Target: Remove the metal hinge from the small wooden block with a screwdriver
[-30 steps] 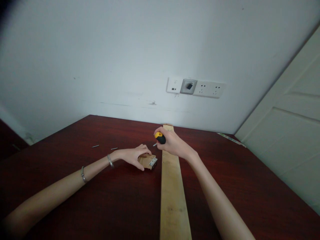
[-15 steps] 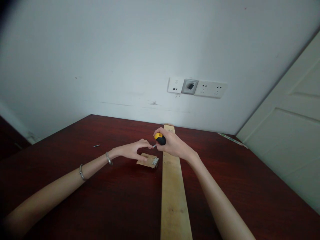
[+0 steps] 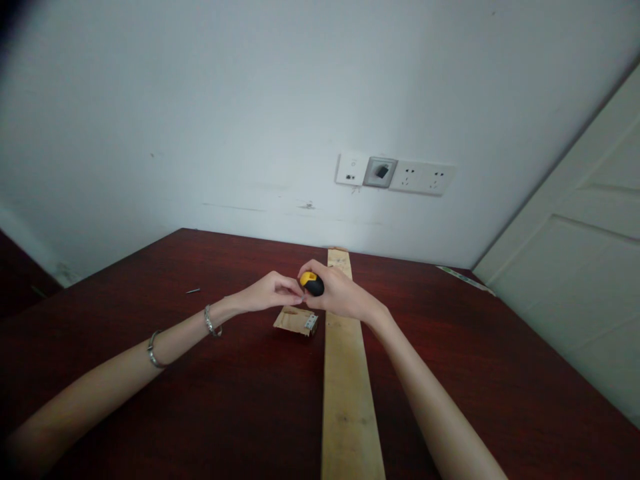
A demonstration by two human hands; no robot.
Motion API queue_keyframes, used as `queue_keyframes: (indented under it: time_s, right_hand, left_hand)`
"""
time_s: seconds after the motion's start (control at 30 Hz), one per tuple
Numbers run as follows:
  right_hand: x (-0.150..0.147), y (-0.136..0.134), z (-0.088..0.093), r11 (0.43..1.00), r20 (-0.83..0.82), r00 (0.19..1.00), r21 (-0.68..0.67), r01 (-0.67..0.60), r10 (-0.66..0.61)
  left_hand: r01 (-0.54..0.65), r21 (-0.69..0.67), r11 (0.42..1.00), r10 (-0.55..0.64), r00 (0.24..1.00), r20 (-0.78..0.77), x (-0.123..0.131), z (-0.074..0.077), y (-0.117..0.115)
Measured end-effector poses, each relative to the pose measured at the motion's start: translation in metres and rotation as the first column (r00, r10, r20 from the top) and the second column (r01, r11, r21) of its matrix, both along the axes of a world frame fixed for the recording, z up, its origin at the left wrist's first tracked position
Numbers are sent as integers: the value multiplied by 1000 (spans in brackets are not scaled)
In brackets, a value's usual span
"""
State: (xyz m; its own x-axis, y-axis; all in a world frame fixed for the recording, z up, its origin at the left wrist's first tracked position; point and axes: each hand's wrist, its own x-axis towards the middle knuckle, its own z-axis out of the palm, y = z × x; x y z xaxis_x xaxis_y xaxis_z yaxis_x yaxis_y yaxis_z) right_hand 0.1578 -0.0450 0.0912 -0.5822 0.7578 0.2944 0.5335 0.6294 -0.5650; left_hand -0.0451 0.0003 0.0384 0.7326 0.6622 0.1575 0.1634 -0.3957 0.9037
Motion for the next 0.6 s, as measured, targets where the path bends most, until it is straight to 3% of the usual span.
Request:
queue_keyframes:
  time_s: [0.17, 0.37, 0.5, 0.6]
  right_hand:
    - [0, 1, -1, 1000, -12, 1000, -20, -17, 16]
    - [9, 1, 5, 1000, -8, 1000, 27, 14, -14]
    - [12, -1, 12, 996, -18, 998, 67, 56, -55]
    - [14, -3, 16, 993, -38, 997, 95, 74, -70]
  left_hand:
    - [18, 34, 999, -18, 1000, 6, -3, 0, 4]
    - [-87, 174, 981, 91, 996, -14, -17, 17, 13]
    - [-272, 277, 922, 287, 958, -16, -52, 24, 36]
    - [-394, 402, 826, 469, 877, -106, -99, 19, 59]
